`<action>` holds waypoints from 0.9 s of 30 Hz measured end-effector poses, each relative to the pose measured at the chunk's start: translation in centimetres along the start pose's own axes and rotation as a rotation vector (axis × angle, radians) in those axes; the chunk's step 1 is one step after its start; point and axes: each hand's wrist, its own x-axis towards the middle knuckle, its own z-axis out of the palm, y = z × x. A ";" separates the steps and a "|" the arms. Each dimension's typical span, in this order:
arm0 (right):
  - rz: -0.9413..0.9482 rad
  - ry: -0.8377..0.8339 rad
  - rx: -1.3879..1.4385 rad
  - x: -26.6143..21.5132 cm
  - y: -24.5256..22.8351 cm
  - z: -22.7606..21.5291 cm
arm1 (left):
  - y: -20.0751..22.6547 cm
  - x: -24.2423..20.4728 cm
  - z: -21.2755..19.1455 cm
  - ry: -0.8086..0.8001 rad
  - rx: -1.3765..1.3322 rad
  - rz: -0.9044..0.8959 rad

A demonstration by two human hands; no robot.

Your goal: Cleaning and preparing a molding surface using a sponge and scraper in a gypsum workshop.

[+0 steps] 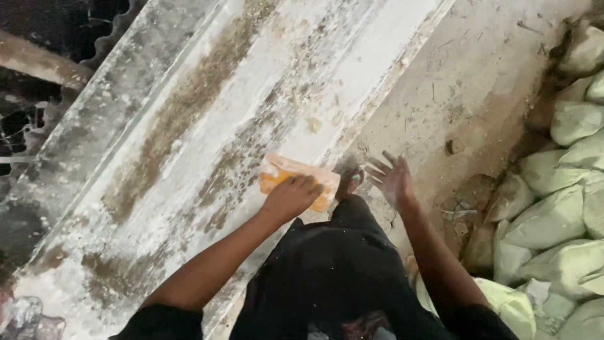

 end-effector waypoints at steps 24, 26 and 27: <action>-0.454 0.062 -0.939 24.1 -14.5 -16.6 | 2.1 15.8 -2.7 -0.303 0.137 -0.353; -0.583 0.037 -1.077 22.4 -16.0 -11.5 | 1.2 9.5 -4.4 -0.369 0.205 -0.372; -0.705 0.019 -1.224 21.2 -16.8 -9.4 | 1.2 6.4 -4.9 -0.434 0.257 -0.388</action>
